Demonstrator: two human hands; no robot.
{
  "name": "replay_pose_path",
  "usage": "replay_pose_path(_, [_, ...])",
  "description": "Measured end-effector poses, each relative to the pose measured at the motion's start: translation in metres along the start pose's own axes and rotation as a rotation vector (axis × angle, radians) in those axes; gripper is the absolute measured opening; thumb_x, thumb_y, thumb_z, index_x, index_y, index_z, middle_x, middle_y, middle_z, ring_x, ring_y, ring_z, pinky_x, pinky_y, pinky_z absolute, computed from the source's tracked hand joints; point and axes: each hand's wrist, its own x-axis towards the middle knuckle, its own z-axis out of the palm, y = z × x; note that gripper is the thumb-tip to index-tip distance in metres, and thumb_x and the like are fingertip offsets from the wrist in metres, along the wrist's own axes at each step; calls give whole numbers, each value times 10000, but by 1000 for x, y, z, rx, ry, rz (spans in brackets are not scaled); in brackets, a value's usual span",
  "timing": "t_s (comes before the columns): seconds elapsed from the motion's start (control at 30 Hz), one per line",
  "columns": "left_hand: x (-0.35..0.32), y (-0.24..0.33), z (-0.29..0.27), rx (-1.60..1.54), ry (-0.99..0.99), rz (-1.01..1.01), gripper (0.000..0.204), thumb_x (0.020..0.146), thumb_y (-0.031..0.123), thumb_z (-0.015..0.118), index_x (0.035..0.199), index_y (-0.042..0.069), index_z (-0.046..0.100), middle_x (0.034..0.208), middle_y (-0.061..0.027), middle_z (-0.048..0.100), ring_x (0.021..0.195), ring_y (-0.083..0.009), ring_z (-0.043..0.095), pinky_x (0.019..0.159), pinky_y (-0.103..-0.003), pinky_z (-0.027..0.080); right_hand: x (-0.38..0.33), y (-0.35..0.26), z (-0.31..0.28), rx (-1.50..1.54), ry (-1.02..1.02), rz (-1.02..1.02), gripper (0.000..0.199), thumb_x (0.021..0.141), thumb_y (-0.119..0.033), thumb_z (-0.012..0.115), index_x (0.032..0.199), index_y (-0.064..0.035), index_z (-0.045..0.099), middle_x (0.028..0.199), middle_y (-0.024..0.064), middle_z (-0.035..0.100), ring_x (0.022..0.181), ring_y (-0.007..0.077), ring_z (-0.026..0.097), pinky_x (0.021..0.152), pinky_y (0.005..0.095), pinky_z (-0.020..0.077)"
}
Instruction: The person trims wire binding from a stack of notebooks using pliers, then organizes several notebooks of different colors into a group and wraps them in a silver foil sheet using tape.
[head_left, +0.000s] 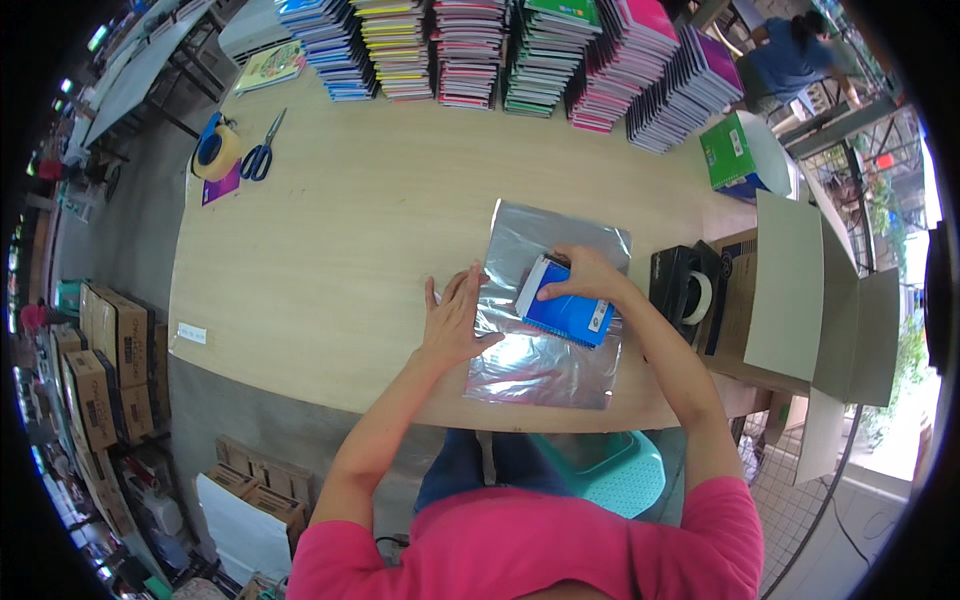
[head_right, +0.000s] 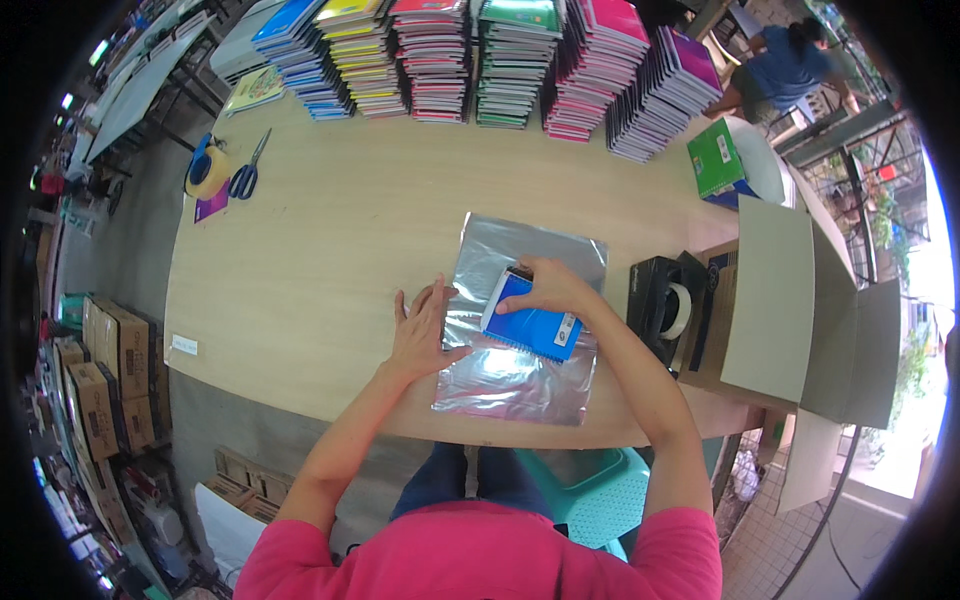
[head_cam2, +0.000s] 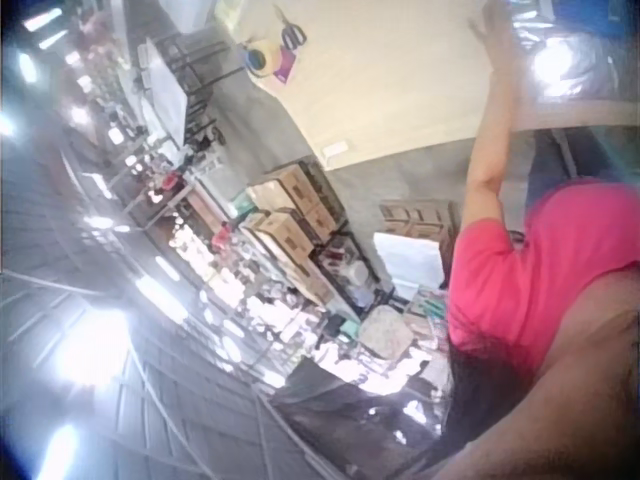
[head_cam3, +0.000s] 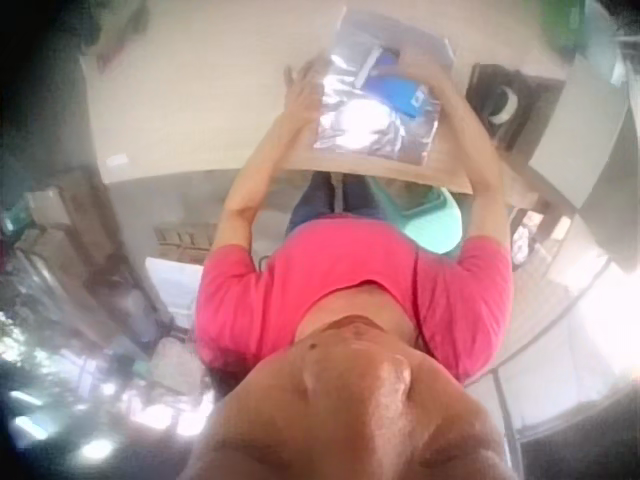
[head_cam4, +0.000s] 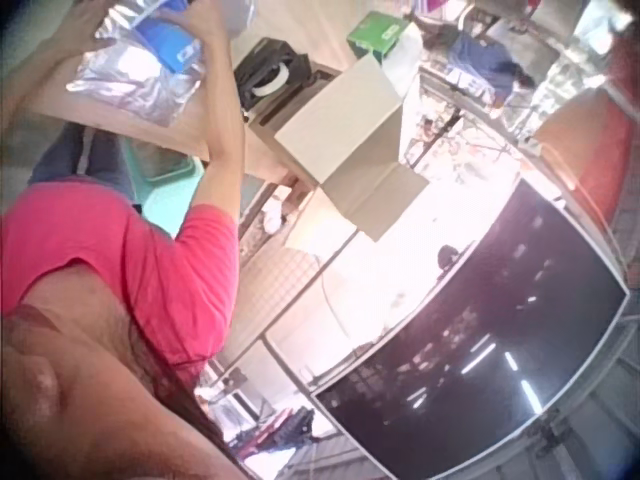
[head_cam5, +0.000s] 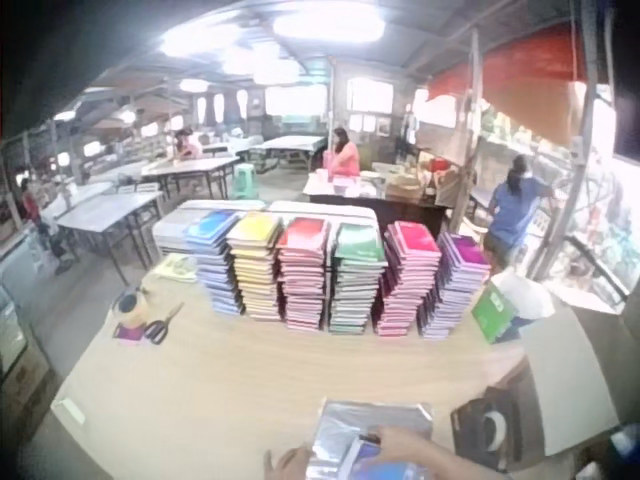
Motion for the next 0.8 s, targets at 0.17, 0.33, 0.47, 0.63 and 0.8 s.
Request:
replay_pose_path(0.17, [-3, -9, 2, 16, -14, 16, 1323, 630, 445, 839, 1564, 42, -6, 1411, -26, 497, 1378, -261, 380, 1097, -723, 137, 24, -9, 13, -166, -114, 11, 828, 548, -631, 835, 1037, 17, 675, 990, 233, 686, 918, 367, 669, 792, 429, 533])
replay_pose_path(0.33, [-5, -13, 5, 30, 7, 22, 1329, 623, 454, 838, 1564, 30, 0, 1411, -34, 498, 1388, -264, 369, 1104, -717, 125, 33, -16, 18, -171, -224, 49, 829, 551, -648, 828, 1027, 14, 678, 1055, 242, 658, 1033, 365, 621, 845, 435, 516])
replay_pose_path(0.47, [-6, -14, 6, 10, -2, 22, 1320, 635, 463, 830, 1562, 23, 0, 1414, -36, 496, 1398, -268, 355, 1106, -717, 114, 30, -10, 22, -219, -132, -81, 829, 551, -658, 825, 1033, 0, 677, 1052, 215, 614, 1069, 355, 572, 891, 423, 481])
replay_pose_path(0.63, [-6, -12, 6, -16, -29, 23, 1318, 646, 468, 829, 1559, 27, -14, 1425, -58, 488, 1408, -289, 337, 1100, -731, 102, 26, -10, 19, -471, 74, -222, 792, 543, -656, 827, 972, -8, 676, 1058, 172, 573, 1060, 356, 540, 923, 448, 434])
replay_pose_path(0.8, [-36, 4, 8, -141, 155, 67, 950, 633, 476, 837, 1388, 69, 430, 1320, -84, 538, 1271, -322, 466, 1049, -604, 303, -18, -22, 9, -271, 693, -362, 467, 649, -411, 868, 840, -31, 676, 1025, 134, 595, 997, 321, 574, 847, 429, 468])
